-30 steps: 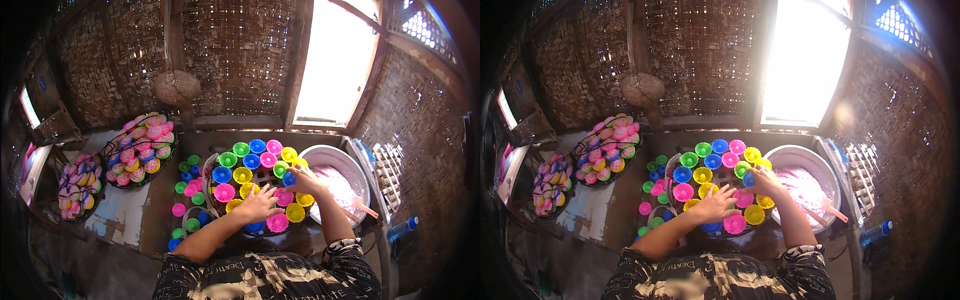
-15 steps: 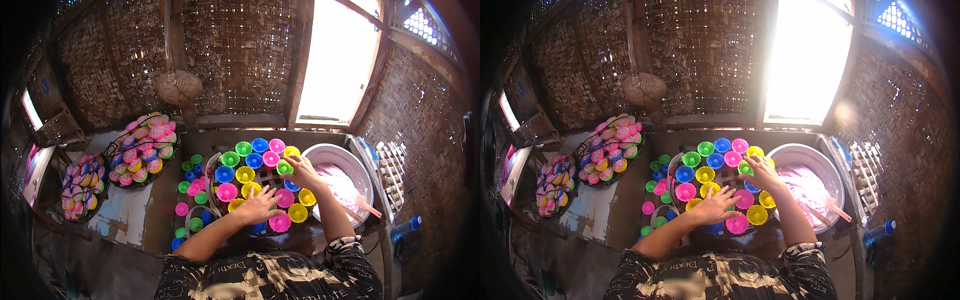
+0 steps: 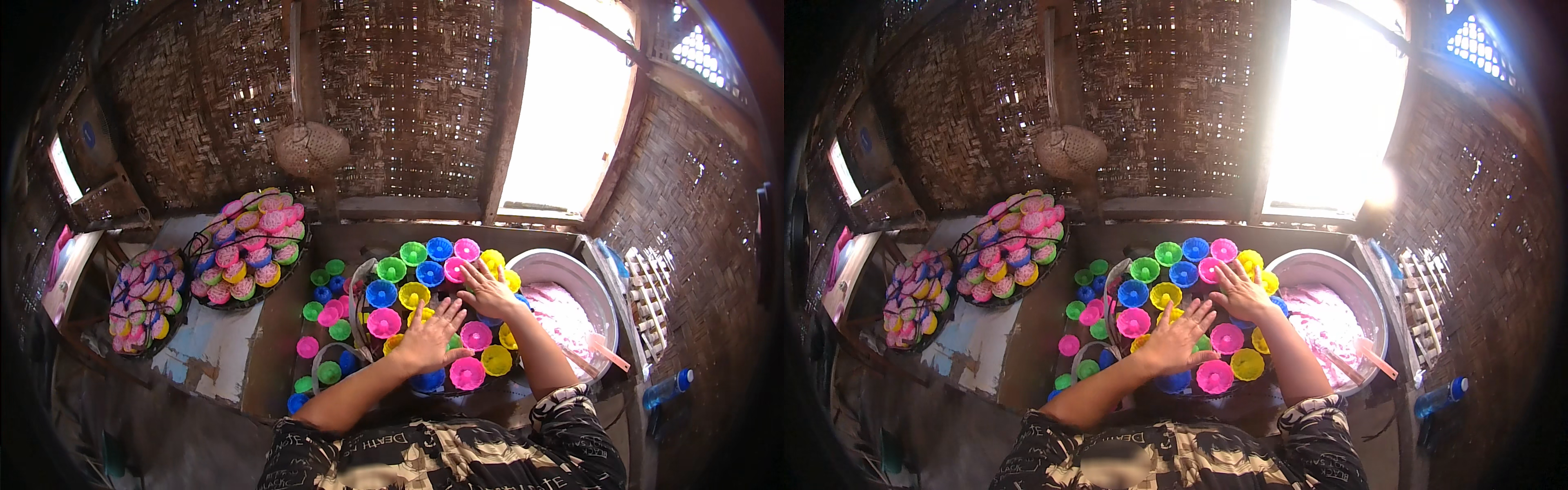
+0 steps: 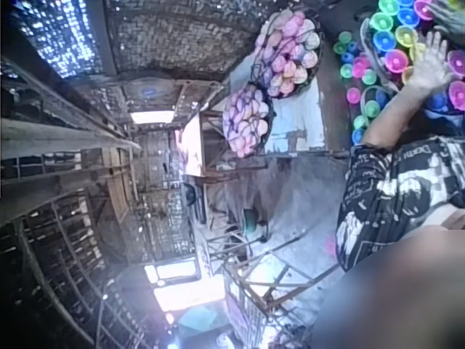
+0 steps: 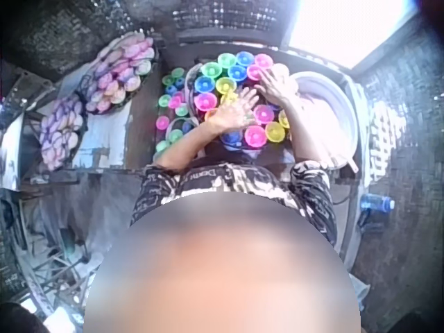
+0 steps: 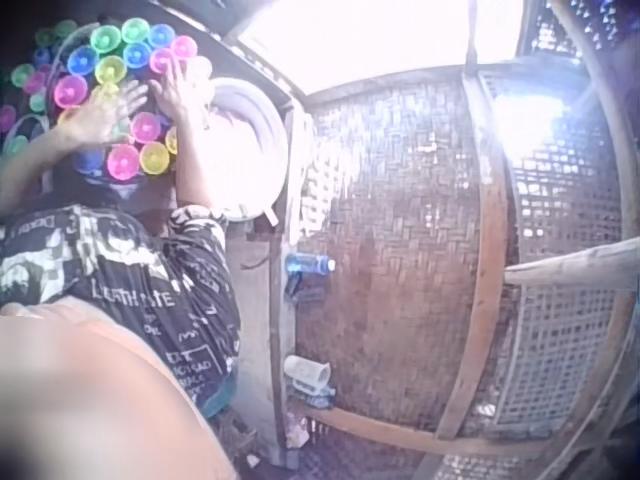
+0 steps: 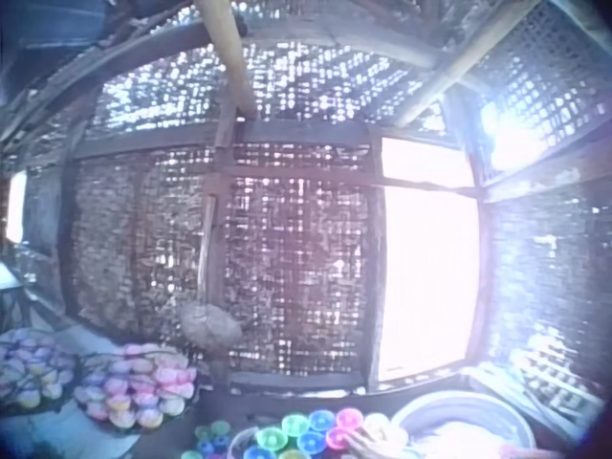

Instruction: The person removes pink fluffy items from colorful plastic molds and places the molds into a green basin. They then arrange the empty molds into a circular woven tray. Finally, they use a wooden tool to scoop pink paste from a bucket and fill the molds in the tray.

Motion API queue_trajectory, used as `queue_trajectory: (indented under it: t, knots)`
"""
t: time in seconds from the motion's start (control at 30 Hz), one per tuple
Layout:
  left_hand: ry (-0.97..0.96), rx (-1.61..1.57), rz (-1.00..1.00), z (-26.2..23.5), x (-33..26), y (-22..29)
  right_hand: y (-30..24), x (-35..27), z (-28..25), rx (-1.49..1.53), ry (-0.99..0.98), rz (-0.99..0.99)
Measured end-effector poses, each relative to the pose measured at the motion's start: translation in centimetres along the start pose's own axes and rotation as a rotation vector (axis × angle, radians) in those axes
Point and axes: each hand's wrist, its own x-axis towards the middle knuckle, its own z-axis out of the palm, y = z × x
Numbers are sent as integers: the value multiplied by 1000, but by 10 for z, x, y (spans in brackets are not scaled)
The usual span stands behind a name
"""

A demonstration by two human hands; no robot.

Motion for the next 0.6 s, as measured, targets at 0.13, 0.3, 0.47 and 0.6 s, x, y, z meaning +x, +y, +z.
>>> queue_trajectory:
  t: [0.13,0.3,0.47,0.6]
  knots:
    - [-73,36,-80,-3,-1,-7,-1,-2,1,-19,-1,-10]
    - [-120,57,-140,-7,-7,-11,0,-3,-6,42,68,-26]
    - [22,8,-122,-7,6,-13,-7,10,-10,15,119,-79]
    - [-93,62,-186,-6,9,-18,-14,14,-1,-18,48,-92]
